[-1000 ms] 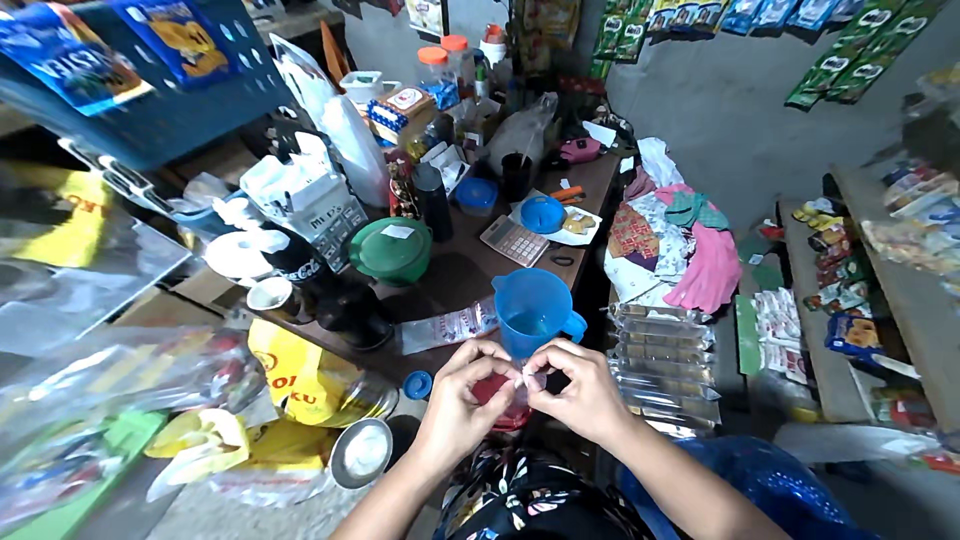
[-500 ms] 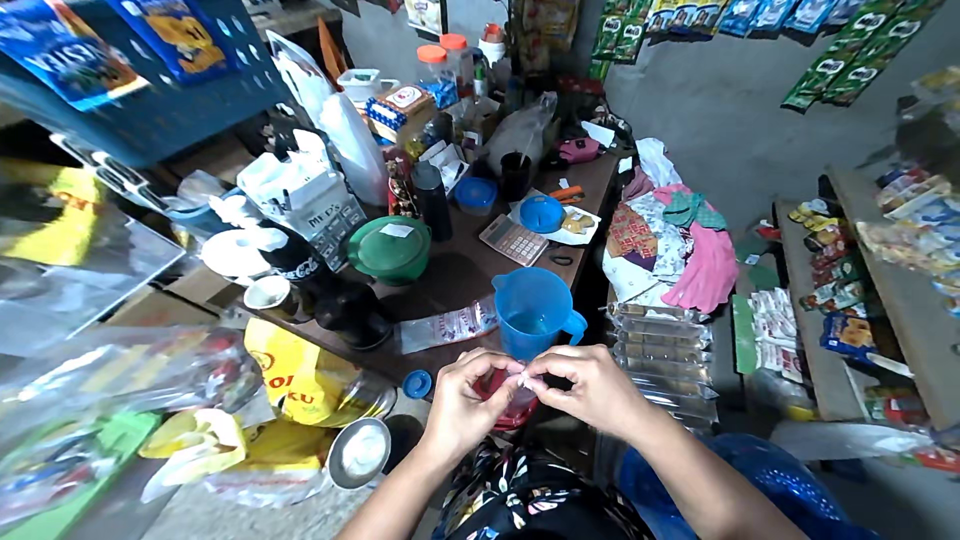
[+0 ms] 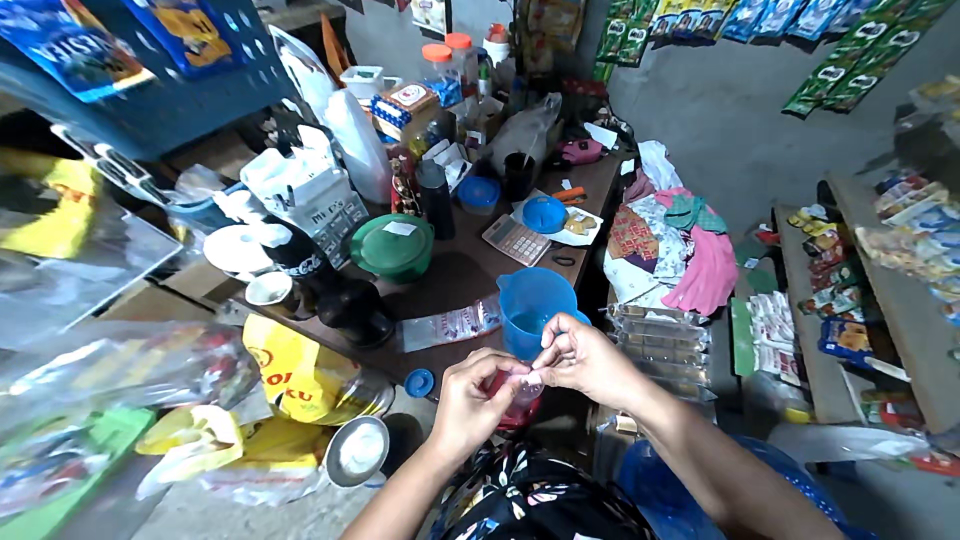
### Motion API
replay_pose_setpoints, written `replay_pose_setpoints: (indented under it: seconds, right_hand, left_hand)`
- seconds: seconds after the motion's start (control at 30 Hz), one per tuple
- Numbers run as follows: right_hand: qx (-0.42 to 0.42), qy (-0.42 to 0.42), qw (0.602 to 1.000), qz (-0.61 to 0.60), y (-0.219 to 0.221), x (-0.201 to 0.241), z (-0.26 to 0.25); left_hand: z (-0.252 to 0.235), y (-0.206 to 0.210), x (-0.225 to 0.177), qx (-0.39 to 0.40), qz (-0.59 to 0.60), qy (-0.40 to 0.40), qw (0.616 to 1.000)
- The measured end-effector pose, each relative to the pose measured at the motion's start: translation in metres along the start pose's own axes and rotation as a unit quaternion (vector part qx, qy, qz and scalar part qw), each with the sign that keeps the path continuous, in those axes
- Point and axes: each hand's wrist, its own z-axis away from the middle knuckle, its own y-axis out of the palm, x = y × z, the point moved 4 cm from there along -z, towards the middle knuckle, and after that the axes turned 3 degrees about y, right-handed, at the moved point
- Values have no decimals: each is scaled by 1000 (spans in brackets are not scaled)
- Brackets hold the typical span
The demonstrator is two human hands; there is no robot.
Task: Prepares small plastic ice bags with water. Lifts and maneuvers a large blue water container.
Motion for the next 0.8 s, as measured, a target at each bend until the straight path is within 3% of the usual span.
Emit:
replay_pose_setpoints:
  seconds: [0.13, 0.23, 0.4, 0.53, 0.67, 0.8]
  right_hand:
    - [-9, -38, 994, 102, 6, 10, 1]
    - [-28, -132, 974, 180, 17, 14, 3]
    - [-62, -317, 894, 309, 34, 19, 2]
    - [-48, -417, 820, 389, 42, 31, 0]
    - [-20, -480, 762, 434, 49, 43, 0]
    - [-36, -501, 746, 438, 51, 48, 0]
  left_hand:
    - [0, -3, 8, -10, 57, -19, 998]
    - [2, -7, 15, 10, 101, -20, 995]
    - [3, -14, 20, 23, 149, -39, 988]
    - [0, -21, 21, 37, 152, -58, 986]
    - [-2, -25, 16, 48, 150, -78, 984]
    - [-3, -27, 12, 57, 143, -95, 984]
